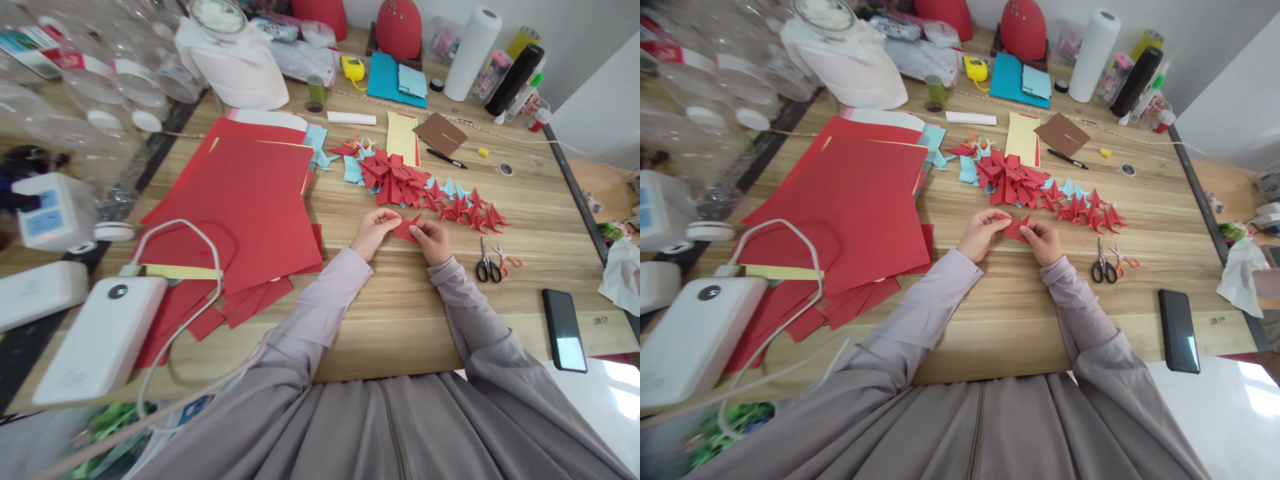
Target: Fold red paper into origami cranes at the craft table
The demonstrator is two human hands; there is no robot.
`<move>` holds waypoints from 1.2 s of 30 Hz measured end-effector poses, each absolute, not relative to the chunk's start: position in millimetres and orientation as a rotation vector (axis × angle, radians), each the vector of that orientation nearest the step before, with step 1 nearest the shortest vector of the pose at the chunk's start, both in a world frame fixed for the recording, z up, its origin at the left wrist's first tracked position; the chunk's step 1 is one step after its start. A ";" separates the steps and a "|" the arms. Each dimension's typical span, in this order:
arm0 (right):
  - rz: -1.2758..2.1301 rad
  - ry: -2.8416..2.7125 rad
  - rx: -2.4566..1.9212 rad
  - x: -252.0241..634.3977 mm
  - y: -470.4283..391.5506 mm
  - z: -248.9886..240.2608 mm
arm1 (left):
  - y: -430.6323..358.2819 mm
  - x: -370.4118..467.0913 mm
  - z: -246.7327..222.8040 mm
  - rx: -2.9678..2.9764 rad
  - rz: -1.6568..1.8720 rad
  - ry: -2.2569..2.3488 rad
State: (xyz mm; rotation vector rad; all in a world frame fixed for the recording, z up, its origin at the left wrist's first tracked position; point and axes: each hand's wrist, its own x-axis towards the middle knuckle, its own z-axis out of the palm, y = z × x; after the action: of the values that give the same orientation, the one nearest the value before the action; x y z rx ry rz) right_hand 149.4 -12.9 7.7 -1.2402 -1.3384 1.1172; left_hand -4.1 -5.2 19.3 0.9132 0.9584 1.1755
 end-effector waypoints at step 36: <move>1.241 -1.412 -1.155 149.2 -13.3 15.0 | -8.7 -0.9 19.6 1.088 1.175 0.988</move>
State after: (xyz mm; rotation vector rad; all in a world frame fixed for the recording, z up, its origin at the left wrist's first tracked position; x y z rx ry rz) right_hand 149.2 -13.3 15.0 -1.1550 -1.4119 1.2407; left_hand -0.9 -8.7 19.6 1.0878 0.9877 1.1747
